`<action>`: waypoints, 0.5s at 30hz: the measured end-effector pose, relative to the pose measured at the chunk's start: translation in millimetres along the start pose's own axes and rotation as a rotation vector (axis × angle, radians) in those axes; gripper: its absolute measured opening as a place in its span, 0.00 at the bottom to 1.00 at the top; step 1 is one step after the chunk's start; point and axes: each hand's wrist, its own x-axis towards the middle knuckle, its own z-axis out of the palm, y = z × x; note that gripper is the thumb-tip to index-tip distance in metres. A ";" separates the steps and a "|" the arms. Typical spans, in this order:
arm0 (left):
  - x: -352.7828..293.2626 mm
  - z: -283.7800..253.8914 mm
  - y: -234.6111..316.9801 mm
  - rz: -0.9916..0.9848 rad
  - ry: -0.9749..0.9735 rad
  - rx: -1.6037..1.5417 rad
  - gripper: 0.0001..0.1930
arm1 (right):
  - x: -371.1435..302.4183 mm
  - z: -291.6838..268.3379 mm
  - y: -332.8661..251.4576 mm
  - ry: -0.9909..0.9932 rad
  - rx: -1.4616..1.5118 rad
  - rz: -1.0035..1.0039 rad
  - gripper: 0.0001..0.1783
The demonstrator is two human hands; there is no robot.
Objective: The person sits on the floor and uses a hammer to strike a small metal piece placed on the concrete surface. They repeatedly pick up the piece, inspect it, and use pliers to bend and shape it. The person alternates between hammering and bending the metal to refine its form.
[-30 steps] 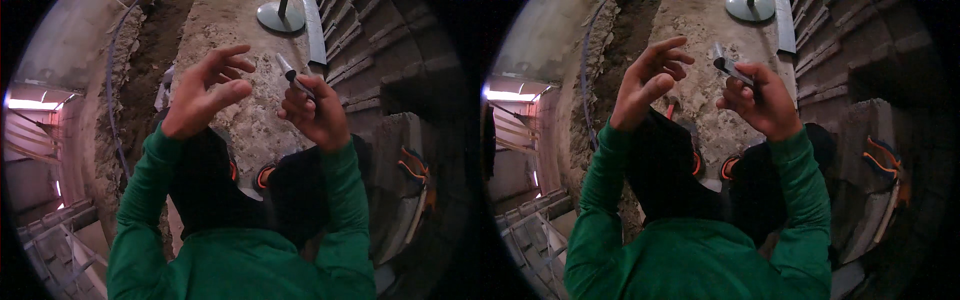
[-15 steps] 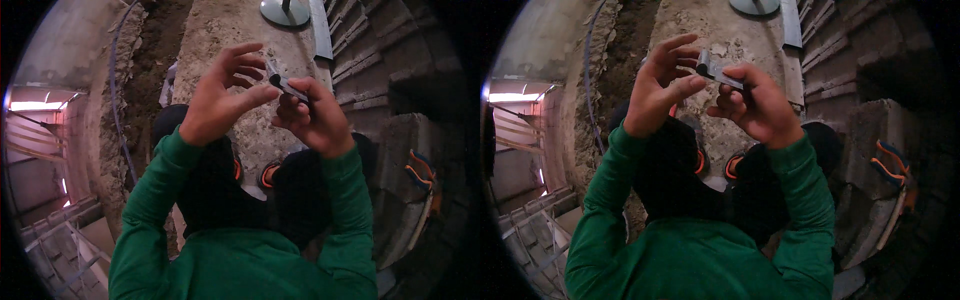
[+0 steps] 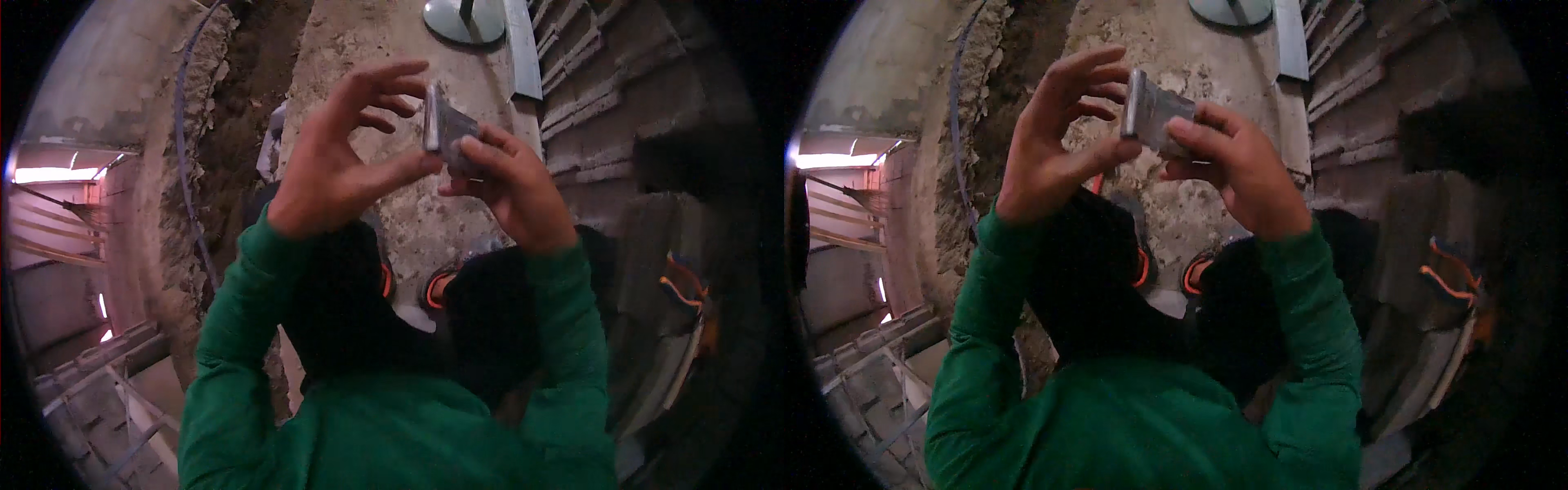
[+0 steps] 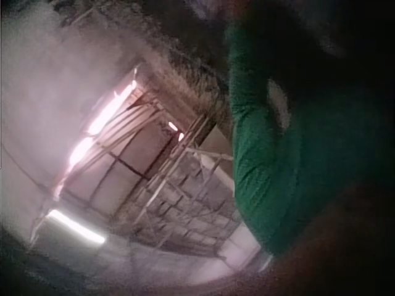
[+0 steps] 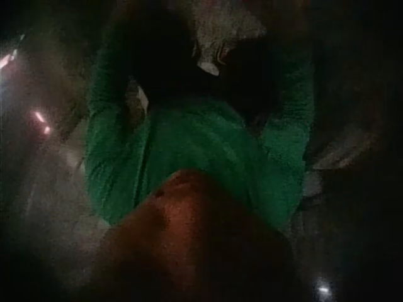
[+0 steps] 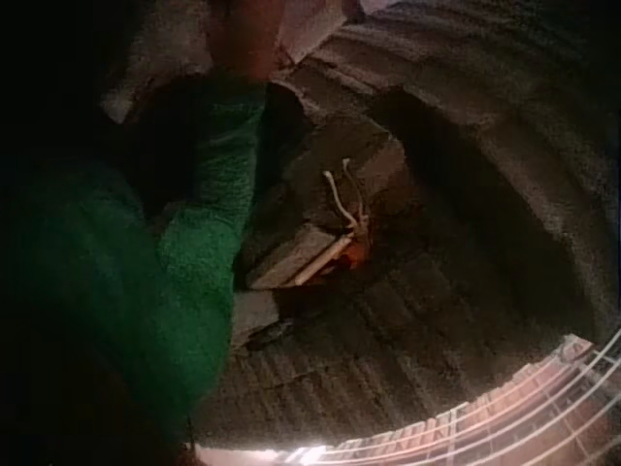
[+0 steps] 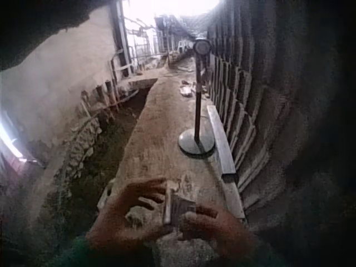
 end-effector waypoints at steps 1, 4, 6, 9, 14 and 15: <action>3.2 -9.3 1.1 0.082 -0.045 0.089 0.41 | 9.4 -5.9 -0.8 -0.018 -0.120 -0.106 0.11; 15.2 -31.2 -27.7 0.261 -0.054 0.248 0.40 | 43.1 -22.6 5.6 -0.017 -0.423 -0.385 0.10; 11.7 -59.4 -60.1 0.091 0.037 0.247 0.38 | 72.1 -25.3 11.1 0.044 -0.601 -0.419 0.10; -35.6 -98.4 -172.2 -0.440 0.302 0.127 0.32 | 141.3 -43.1 44.0 0.025 -0.740 -0.364 0.11; -204.0 -45.6 -360.9 -0.788 0.157 0.700 0.24 | 272.6 -111.7 159.0 0.028 -1.028 -0.040 0.17; -220.7 -29.0 -373.6 -0.736 0.117 0.772 0.24 | 295.0 -129.5 191.3 0.097 -1.035 -0.024 0.19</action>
